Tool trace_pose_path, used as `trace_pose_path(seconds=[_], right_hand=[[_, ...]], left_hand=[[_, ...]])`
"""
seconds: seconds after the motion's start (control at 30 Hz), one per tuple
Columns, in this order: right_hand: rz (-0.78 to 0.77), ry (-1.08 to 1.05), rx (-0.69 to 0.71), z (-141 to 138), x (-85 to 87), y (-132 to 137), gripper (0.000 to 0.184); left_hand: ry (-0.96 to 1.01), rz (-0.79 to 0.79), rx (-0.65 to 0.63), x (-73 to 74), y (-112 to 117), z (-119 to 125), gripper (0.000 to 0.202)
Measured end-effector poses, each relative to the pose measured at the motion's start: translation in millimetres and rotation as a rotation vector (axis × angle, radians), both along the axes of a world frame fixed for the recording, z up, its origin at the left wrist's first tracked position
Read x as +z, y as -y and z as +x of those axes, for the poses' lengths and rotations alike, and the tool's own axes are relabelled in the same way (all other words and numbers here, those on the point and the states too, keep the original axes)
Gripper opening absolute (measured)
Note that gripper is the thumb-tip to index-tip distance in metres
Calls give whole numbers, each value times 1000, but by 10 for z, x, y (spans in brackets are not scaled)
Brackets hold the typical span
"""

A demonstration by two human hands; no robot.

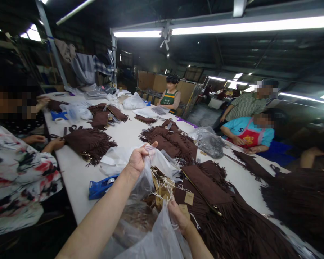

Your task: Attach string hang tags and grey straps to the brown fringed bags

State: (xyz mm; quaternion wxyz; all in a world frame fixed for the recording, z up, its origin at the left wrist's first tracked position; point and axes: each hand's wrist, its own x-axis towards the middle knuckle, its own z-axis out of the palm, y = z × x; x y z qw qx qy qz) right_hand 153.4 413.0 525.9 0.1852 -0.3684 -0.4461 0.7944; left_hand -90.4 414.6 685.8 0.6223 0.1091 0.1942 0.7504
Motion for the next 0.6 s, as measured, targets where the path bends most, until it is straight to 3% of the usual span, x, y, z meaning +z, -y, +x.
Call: trace_pose_path(seconds=[0.2,0.33,0.5,0.6], right_hand=[[-48,14,-10,-263,74,83,72],[-76,-22,-78,-303,198,32,71],[-86,-38,-5,-110,687,-125,69],[0,20,103,-183,994,-191,52]], left_hand=[[0,5,17,-92,6,108,28],[-45,7,-38,-83,75,90,26],[-267,52,-194,-75,165,186,21],[-363,52,-310,-160,177,408,19]])
